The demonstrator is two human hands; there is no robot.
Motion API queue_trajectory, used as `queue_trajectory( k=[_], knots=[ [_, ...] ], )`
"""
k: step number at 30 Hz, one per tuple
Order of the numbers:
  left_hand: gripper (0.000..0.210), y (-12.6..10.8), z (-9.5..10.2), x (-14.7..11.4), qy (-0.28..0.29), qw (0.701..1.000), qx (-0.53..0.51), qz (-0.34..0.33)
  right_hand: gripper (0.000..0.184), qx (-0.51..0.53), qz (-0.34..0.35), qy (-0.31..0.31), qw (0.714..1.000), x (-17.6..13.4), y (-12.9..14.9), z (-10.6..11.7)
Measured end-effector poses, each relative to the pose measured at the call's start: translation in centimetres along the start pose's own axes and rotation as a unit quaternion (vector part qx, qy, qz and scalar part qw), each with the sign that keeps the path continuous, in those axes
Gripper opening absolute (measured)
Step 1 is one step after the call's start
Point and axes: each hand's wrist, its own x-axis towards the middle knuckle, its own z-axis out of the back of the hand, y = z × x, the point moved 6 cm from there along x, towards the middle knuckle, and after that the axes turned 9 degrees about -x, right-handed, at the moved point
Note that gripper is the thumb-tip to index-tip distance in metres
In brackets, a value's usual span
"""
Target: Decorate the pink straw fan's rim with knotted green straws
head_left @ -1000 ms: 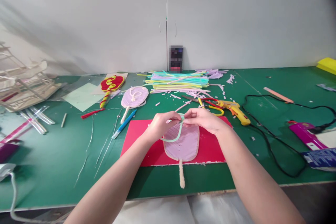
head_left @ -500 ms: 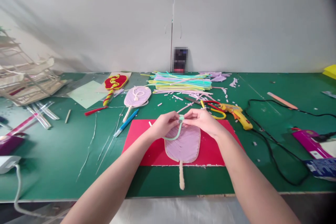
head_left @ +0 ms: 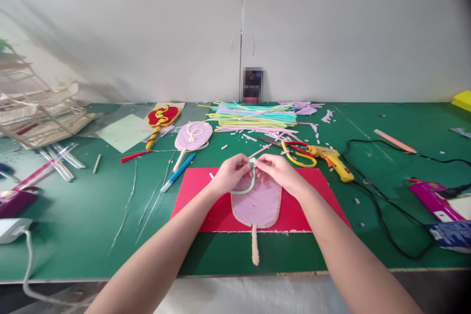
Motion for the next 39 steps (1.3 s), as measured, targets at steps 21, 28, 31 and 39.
queue_trajectory(
  k=[21, 28, 31, 39],
  knots=[
    [0.003, -3.8, -0.2, -1.3, -0.052, 0.956, 0.278, -0.076, 0.032, 0.005, 0.074, -0.074, 0.994, 0.7, -0.1, 0.3],
    [0.019, -5.2, -1.6, -2.9, -0.082, 0.978, 0.191, -0.032, 0.028, -0.059, 0.128, -0.104, 0.985, -1.5, 3.0, 0.3],
    [0.015, -6.2, -1.5, -4.0, -0.121, 0.965, 0.224, -0.066, 0.025, -0.081, 0.141, -0.089, 0.983, -3.0, 4.0, -0.3],
    [0.015, -3.5, -2.1, -7.1, -0.161, 0.978, 0.127, -0.047, 0.024, -0.101, 0.123, -0.100, 0.982, -5.4, 1.3, -2.3]
  ],
)
